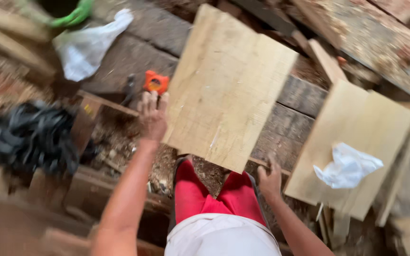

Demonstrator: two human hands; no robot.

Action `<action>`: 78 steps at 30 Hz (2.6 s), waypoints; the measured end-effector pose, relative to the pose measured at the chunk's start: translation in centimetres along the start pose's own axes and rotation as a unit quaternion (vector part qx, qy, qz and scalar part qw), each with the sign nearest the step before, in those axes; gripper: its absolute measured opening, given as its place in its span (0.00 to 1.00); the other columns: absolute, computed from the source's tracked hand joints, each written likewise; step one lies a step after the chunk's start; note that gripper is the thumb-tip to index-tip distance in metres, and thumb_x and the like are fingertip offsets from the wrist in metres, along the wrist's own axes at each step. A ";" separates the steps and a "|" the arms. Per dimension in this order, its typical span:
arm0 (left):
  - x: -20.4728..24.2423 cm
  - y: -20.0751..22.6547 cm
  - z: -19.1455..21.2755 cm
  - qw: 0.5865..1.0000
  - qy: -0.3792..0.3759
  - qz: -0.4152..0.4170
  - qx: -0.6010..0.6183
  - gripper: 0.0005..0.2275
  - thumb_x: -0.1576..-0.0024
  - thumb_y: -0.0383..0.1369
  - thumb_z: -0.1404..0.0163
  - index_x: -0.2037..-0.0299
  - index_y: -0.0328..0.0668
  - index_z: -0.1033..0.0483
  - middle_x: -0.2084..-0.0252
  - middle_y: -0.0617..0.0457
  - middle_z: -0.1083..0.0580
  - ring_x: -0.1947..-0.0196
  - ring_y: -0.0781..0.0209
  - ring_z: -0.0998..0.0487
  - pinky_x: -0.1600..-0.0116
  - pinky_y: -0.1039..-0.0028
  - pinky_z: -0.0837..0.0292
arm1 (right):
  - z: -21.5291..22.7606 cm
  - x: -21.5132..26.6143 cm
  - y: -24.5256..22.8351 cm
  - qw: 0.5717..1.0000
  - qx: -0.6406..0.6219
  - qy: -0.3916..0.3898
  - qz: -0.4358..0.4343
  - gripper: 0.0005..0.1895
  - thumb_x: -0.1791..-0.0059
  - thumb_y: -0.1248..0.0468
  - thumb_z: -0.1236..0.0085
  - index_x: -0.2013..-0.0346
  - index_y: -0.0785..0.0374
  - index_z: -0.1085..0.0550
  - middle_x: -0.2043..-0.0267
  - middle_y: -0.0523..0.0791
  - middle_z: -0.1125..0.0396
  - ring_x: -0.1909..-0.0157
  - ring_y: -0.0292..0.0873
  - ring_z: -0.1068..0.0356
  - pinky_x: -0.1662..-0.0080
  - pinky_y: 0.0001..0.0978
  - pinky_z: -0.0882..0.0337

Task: The person applies glue to the edges of wooden boards using a small applicator and spreads it with their finger before wiping off excess with a cloth.

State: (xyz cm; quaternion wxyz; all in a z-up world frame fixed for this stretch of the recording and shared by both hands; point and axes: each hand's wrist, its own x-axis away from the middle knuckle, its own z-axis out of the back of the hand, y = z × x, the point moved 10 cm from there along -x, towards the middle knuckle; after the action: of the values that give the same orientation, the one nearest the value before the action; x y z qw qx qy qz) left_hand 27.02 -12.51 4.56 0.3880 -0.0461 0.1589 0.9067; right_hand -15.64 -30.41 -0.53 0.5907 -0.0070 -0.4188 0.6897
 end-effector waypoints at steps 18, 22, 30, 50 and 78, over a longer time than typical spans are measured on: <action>-10.6 -7.7 -10.8 0.933 -0.355 0.009 -0.050 0.27 0.42 0.37 0.51 0.31 0.55 0.43 0.39 0.25 0.43 0.45 0.22 0.38 0.47 0.41 0.41 | 5.2 11.5 15.0 0.979 0.019 0.080 -0.188 0.30 0.57 0.59 0.47 0.39 0.53 0.35 0.46 0.50 0.39 0.48 0.46 0.36 0.44 0.40 0.37; -10.3 -1.6 -3.5 0.970 -0.241 0.033 -0.023 0.30 0.40 0.29 0.44 0.30 0.45 0.47 0.44 0.20 0.37 0.51 0.17 0.33 0.55 0.36 0.39 | 9.7 11.0 12.2 0.958 -0.046 0.103 -0.265 0.33 0.56 0.61 0.48 0.35 0.46 0.43 0.37 0.52 0.48 0.42 0.44 0.40 0.45 0.48 0.31; 3.7 7.2 -0.7 0.994 -0.043 -0.072 0.067 0.25 0.46 0.28 0.45 0.38 0.29 0.36 0.47 0.31 0.33 0.49 0.35 0.32 0.46 0.53 0.35 | 19.9 5.7 20.8 0.962 0.024 0.228 -0.149 0.40 0.60 0.56 0.40 0.34 0.57 0.43 0.39 0.52 0.44 0.41 0.50 0.43 0.42 0.43 0.43; -10.6 -9.9 -7.9 0.932 -0.323 0.127 -0.102 0.36 0.54 0.26 0.51 0.33 0.59 0.51 0.36 0.30 0.45 0.37 0.28 0.48 0.36 0.42 0.59 | 18.9 -12.2 25.7 0.881 0.465 -0.011 0.087 0.29 0.65 0.45 0.41 0.49 0.39 0.27 0.25 0.49 0.54 0.31 0.63 0.55 0.29 0.44 0.68; 24.7 43.0 -10.0 0.625 -0.437 0.278 0.583 0.37 0.53 0.49 0.45 0.34 0.47 0.44 0.41 0.38 0.35 0.41 0.49 0.32 0.44 0.66 0.32 | 28.2 -3.2 14.8 0.994 -0.103 0.036 0.028 0.14 0.54 0.57 0.40 0.61 0.65 0.25 0.67 0.47 0.33 0.62 0.41 0.36 0.60 0.37 0.36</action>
State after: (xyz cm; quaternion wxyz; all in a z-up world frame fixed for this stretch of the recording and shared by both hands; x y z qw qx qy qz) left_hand -21.42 -26.58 0.89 0.0866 0.6382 0.4714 0.6025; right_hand -40.90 -48.41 7.56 0.5823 -0.1044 -0.4653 0.6584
